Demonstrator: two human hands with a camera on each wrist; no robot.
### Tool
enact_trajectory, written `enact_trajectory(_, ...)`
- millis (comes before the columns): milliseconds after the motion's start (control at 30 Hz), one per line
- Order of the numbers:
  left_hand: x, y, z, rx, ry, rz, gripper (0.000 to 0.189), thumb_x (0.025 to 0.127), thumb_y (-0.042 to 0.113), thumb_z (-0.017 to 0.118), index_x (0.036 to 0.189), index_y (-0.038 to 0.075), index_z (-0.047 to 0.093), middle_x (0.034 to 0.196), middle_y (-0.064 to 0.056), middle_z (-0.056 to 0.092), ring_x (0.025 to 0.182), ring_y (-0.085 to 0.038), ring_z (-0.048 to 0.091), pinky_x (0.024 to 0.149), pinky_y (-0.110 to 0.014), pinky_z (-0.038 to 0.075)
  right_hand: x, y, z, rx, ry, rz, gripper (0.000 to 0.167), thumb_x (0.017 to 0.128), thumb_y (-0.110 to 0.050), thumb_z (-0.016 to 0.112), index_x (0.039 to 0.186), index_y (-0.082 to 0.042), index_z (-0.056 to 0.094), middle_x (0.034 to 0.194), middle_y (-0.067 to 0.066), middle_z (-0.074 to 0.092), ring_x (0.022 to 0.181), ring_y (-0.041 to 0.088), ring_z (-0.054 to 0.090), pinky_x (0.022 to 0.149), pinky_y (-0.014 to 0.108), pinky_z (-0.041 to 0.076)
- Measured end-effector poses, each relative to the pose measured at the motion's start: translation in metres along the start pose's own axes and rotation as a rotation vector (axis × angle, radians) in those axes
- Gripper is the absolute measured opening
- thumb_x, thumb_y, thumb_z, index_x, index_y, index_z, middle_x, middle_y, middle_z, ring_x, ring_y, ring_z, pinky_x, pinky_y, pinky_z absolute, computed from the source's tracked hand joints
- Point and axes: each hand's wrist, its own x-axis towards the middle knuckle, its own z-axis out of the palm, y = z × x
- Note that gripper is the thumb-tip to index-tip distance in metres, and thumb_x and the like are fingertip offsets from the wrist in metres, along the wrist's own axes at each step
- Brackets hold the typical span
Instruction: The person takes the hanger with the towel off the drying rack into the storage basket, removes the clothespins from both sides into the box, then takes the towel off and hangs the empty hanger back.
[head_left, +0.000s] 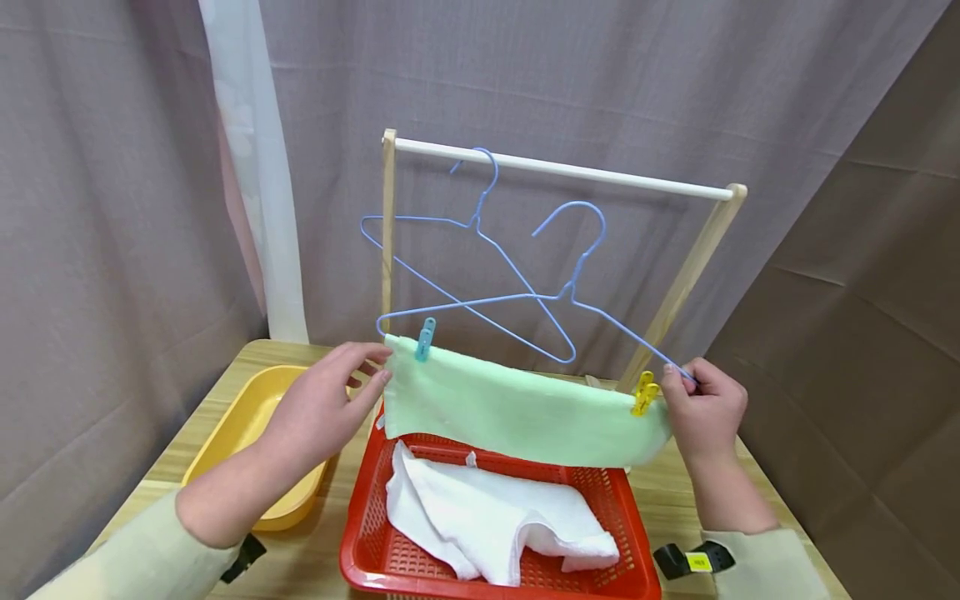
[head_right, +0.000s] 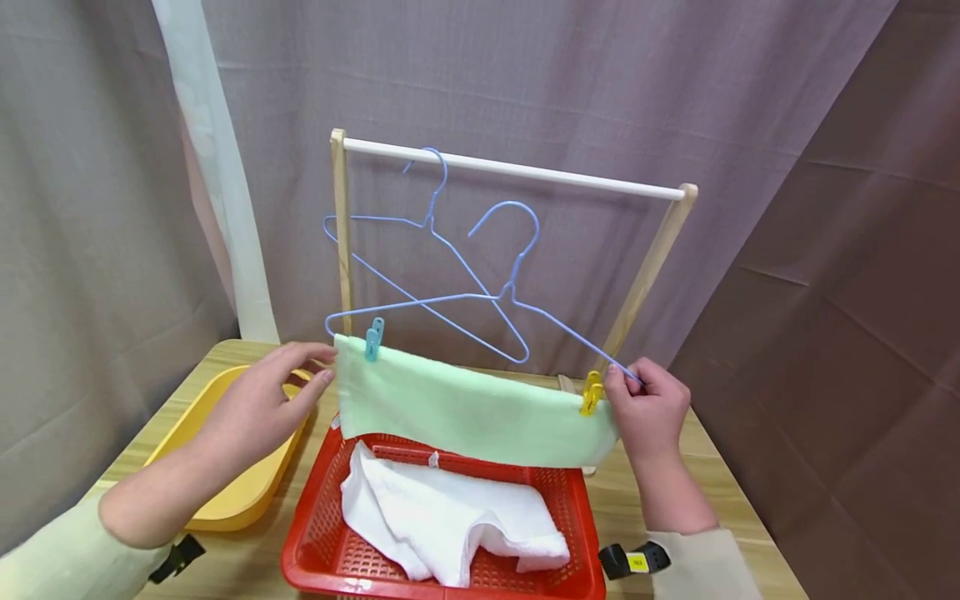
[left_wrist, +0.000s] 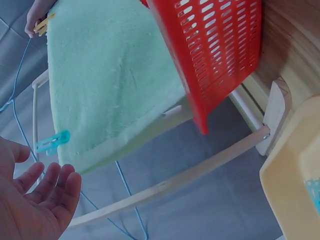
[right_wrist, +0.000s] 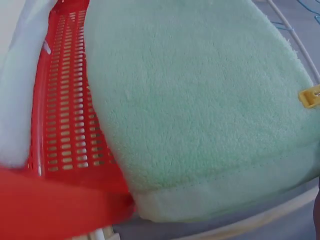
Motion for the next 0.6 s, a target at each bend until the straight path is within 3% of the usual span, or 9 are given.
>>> enact_trajectory(333,0.003,0.004,-0.003,0.005,0.001,0.007,0.033,0.098,0.030,0.063,0.129,0.018,0.062,0.123,-0.001,0.062,0.101,-0.023,0.064,0.075,-0.038,0.059,-0.005,-0.039,0.013,0.082,-0.044,0.023,0.032,0.079,0.005,0.061,0.055,0.002,0.041,0.052,-0.010,0.037,0.051,0.001,0.033,0.048,0.018,0.025)
enact_trajectory(600,0.005,0.006,-0.003,0.003,0.006,-0.003,0.033,0.096,0.028,0.065,0.128,0.018,0.062,0.122,-0.002,0.061,0.100,-0.022,0.064,0.075,-0.038,0.059,-0.009,-0.014,0.022,0.084,-0.054,-0.010,0.033,0.077,0.006,0.064,0.054,-0.002,0.041,0.051,-0.009,0.037,0.050,0.001,0.033,0.047,0.018,0.023)
